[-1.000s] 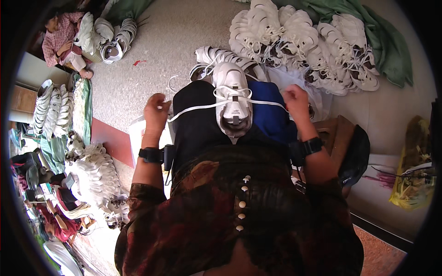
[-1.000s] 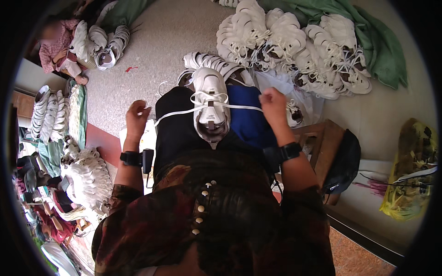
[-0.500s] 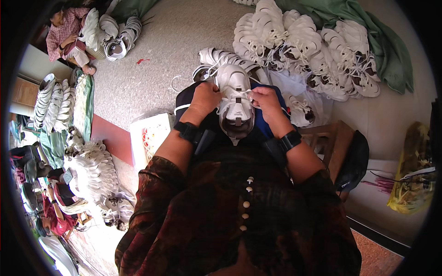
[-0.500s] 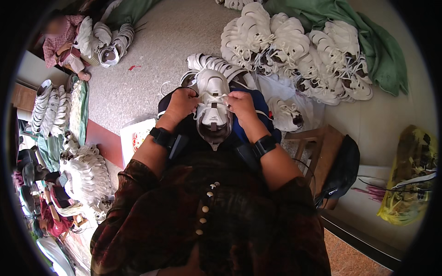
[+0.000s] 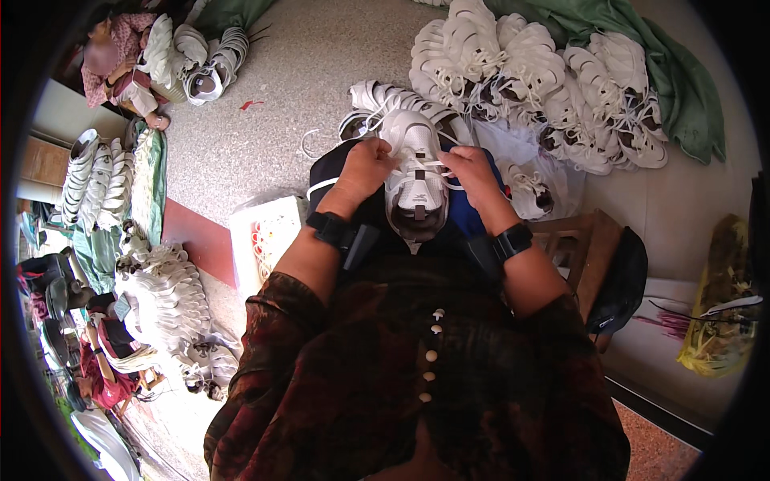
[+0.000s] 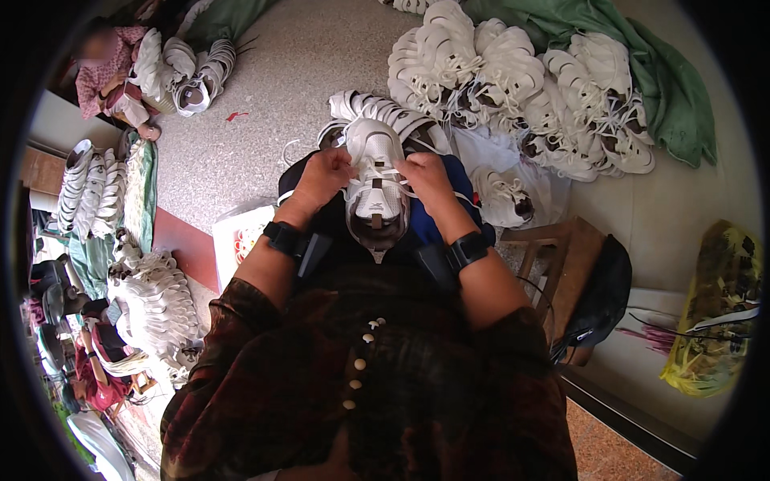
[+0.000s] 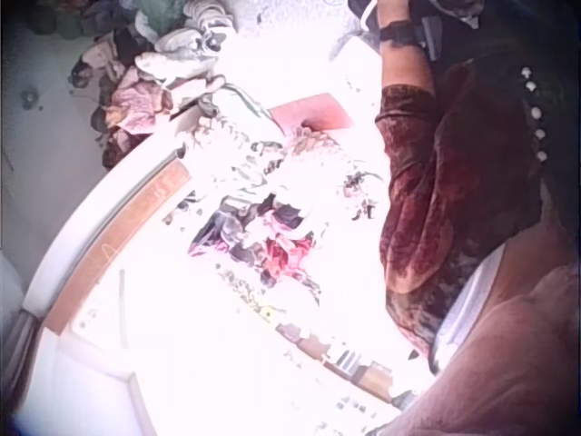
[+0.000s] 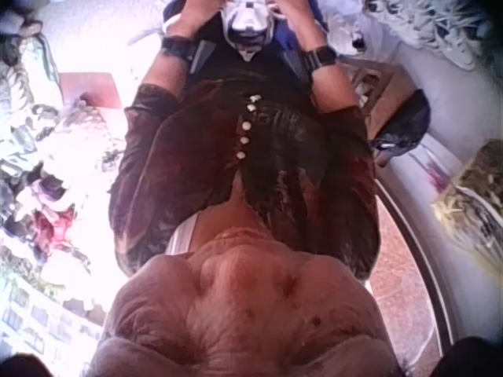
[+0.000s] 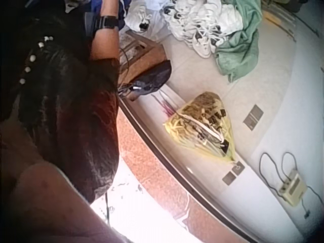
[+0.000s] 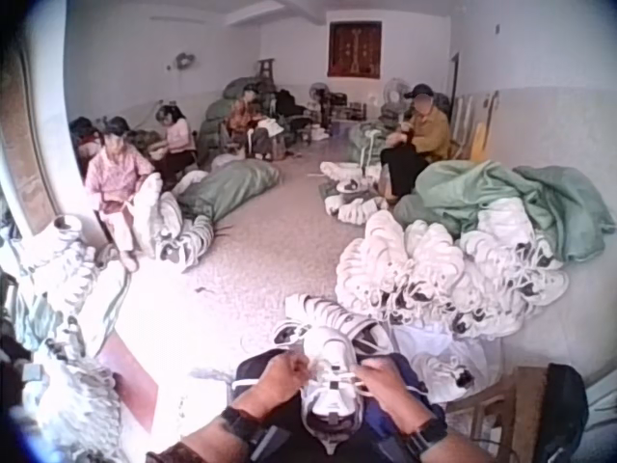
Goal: The recorder is threading laces through the eyelets of a white shoe upper.
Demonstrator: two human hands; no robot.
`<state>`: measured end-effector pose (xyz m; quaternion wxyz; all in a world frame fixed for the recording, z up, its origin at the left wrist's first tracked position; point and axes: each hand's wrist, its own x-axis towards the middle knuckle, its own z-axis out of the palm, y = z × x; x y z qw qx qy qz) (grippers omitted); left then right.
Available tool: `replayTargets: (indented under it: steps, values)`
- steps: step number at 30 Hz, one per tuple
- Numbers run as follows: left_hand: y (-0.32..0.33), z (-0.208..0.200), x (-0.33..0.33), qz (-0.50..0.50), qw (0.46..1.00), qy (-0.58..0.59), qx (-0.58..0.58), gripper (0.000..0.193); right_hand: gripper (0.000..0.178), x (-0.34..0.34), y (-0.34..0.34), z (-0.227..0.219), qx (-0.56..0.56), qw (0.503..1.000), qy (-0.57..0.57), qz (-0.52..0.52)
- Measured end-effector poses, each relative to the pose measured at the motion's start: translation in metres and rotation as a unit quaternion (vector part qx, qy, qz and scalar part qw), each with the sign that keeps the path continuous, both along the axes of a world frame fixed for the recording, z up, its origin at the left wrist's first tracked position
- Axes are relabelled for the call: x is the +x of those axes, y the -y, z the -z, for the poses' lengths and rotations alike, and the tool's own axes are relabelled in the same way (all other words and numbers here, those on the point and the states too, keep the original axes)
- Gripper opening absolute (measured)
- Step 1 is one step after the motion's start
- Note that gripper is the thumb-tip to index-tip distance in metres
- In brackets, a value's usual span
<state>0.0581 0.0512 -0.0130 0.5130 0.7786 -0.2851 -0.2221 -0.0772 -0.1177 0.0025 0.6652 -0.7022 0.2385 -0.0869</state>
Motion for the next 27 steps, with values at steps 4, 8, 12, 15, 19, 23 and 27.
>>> replayTargets:
  steps: [4,8,12,15,19,23,27]
  values:
    - [-0.003,-0.013,-0.003,0.056,0.996,-0.061,0.026,0.022,0.023,-0.013,0.007,-0.001,-0.055,0.997,-0.005,-0.049]
    - [-0.010,-0.036,-0.012,0.115,0.930,-0.303,-0.172,0.025,0.025,-0.020,0.009,0.004,-0.102,0.993,0.013,-0.061]
    - [-0.017,-0.035,-0.011,0.127,0.939,-0.279,-0.159,0.023,0.024,-0.014,0.007,-0.001,-0.107,0.991,0.028,-0.071]
    - [-0.015,-0.037,-0.008,0.138,0.966,0.136,0.172,0.017,0.024,-0.011,0.005,-0.001,-0.059,0.996,0.037,-0.056]
    - [-0.010,-0.037,-0.014,0.043,0.927,0.231,0.293,0.013,0.024,-0.013,0.004,-0.005,-0.059,0.996,0.020,-0.064]
    - [-0.010,-0.023,-0.012,0.029,0.948,0.290,0.126,0.012,0.017,-0.014,0.008,0.006,-0.125,0.988,0.037,-0.088]
    - [-0.009,-0.031,-0.013,0.096,0.965,-0.200,-0.138,0.008,0.017,-0.017,0.000,-0.006,-0.310,0.944,0.042,-0.108]
